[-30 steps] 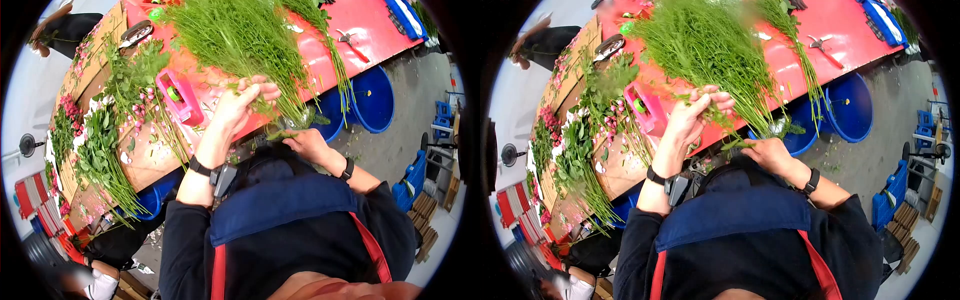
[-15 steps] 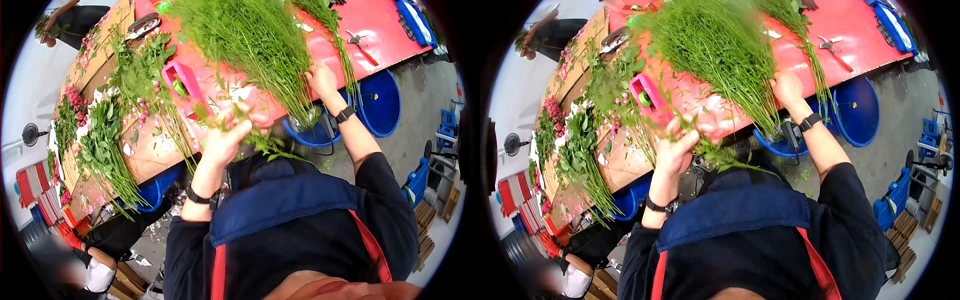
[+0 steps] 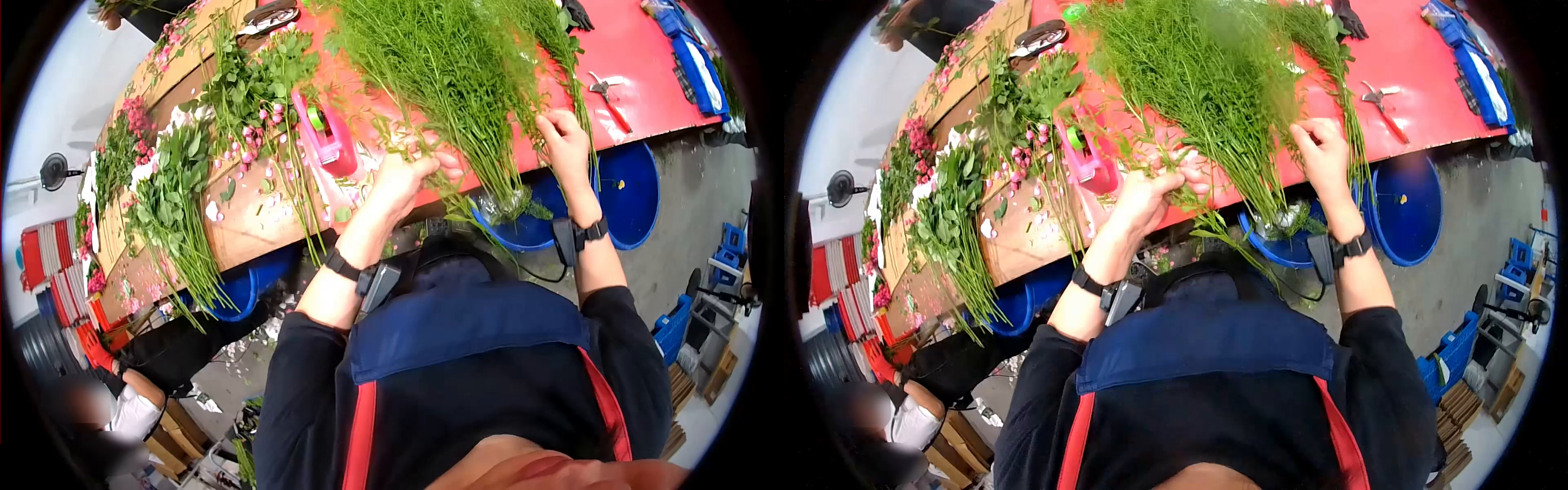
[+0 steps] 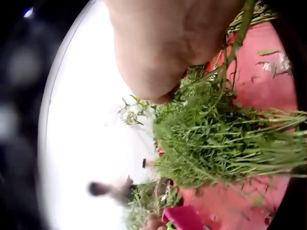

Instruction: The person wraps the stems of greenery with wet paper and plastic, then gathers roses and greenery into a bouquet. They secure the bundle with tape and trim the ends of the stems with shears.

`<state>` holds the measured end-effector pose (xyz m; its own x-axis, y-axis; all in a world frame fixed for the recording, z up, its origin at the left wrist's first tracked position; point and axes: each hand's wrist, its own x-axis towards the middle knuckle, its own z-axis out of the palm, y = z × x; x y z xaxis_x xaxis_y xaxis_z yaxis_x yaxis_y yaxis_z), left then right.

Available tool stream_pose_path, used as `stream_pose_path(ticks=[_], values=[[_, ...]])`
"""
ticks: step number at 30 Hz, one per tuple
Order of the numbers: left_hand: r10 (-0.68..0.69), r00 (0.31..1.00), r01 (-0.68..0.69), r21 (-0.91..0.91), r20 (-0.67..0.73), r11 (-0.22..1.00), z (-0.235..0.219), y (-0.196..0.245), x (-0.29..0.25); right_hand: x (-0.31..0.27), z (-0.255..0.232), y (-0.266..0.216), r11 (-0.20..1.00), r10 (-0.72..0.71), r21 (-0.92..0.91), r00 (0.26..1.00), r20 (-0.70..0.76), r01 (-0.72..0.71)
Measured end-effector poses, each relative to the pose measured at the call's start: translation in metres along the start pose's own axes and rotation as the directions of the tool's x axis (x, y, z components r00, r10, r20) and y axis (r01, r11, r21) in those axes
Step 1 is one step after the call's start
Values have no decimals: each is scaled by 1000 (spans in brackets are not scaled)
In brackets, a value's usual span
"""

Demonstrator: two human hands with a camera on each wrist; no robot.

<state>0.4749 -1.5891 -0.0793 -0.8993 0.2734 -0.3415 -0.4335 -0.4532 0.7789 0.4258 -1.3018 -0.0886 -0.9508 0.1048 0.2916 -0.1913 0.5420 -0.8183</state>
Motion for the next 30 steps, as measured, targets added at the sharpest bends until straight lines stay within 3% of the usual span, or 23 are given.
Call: stream_pose_path(ticks=[1, 3, 5, 7, 9, 11, 13, 15, 17, 19, 21, 24, 27, 30], values=[[-20, 999, 19, 37, 27, 999, -1, 0, 3, -2, 2, 6, 996, 82, 28, 996, 29, -83], [-71, 997, 70, 12, 42, 997, 5, 2, 11, -14, 2, 5, 990, 115, 74, 988, 100, -122], [-106, 993, 108, -35, 52, 994, 15, -4, 17, -23, 5, -10, 979, -141, -126, 980, 140, 159], [-139, 990, 138, -53, -4, 989, 31, -11, 28, -34, 13, -29, 907, -277, -267, 940, 200, 324], [-134, 989, 132, -35, -58, 991, 36, -15, 39, -43, 18, -36, 900, -253, -294, 935, 250, 322], [-57, 994, 59, 20, -94, 998, 27, -21, 48, -45, 19, -5, 884, -234, -401, 970, 69, 242], [15, 985, 3, 103, -172, 995, 19, -15, 42, -37, 9, 3, 771, -159, -635, 981, -110, 54], [67, 975, -33, 159, -213, 987, 10, -6, 26, -34, 6, -11, 699, -262, -710, 956, -135, 92], [134, 963, -104, 135, -234, 985, 4, -6, 16, -26, 24, -16, 823, -344, -456, 936, 77, 339], [167, 947, -145, 99, -273, 984, 8, -1, 6, -20, 65, -35, 964, -135, -209, 978, 157, 166], [114, 951, -115, 12, -287, 993, 3, -4, 4, 0, 106, -23, 963, 92, -268, 952, 293, -11], [107, 972, -135, -125, -208, 983, -4, 0, -6, 21, 144, -8, 975, 217, -130, 897, 386, -180], [111, 965, -175, -267, -237, 948, 0, 18, -26, 9, 131, -36, 856, 223, 364, 898, 380, -366], [123, 969, -187, -312, -213, 931, -17, 12, -33, -30, 81, -91, 932, 71, 295, 901, 427, -213]])
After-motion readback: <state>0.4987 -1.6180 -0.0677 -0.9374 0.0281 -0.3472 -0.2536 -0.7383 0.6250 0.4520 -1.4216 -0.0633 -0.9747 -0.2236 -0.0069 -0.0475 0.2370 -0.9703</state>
